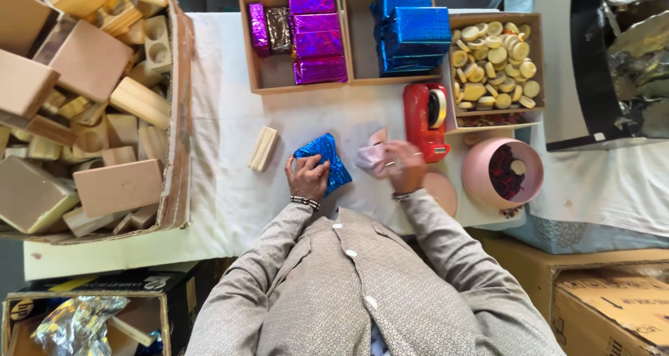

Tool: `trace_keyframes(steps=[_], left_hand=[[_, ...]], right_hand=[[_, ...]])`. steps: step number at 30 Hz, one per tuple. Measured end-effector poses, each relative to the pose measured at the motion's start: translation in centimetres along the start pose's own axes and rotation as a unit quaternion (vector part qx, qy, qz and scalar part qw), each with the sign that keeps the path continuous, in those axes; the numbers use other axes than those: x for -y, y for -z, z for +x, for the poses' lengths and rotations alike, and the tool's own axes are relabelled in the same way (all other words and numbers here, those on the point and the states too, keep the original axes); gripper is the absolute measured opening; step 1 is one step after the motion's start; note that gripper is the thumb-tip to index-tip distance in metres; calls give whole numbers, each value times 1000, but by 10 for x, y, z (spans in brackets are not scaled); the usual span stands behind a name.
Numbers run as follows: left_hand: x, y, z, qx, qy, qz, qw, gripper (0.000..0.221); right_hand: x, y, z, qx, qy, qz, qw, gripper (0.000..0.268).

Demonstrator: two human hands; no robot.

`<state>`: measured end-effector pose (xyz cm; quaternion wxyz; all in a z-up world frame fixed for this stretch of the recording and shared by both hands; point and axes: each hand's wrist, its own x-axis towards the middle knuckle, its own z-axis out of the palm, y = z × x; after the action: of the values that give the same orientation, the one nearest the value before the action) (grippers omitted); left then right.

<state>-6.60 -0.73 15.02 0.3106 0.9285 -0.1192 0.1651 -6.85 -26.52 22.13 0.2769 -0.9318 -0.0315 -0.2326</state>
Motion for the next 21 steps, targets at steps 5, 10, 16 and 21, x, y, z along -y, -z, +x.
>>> trace_keyframes(steps=[5, 10, 16, 21], left_hand=[[-1, 4, 2, 16, 5, 5, 1000, 11], [-1, 5, 2, 32, 3, 15, 999, 12], [-5, 9, 5, 41, 7, 21, 999, 13], [-3, 7, 4, 39, 6, 26, 999, 12]], right_hand=[[-99, 38, 8, -61, -186, -88, 977, 13], [-154, 47, 16, 27, -321, -82, 943, 22], [-223, 29, 16, 162, -406, 190, 879, 20], [-228, 27, 16, 171, -415, 252, 857, 13]])
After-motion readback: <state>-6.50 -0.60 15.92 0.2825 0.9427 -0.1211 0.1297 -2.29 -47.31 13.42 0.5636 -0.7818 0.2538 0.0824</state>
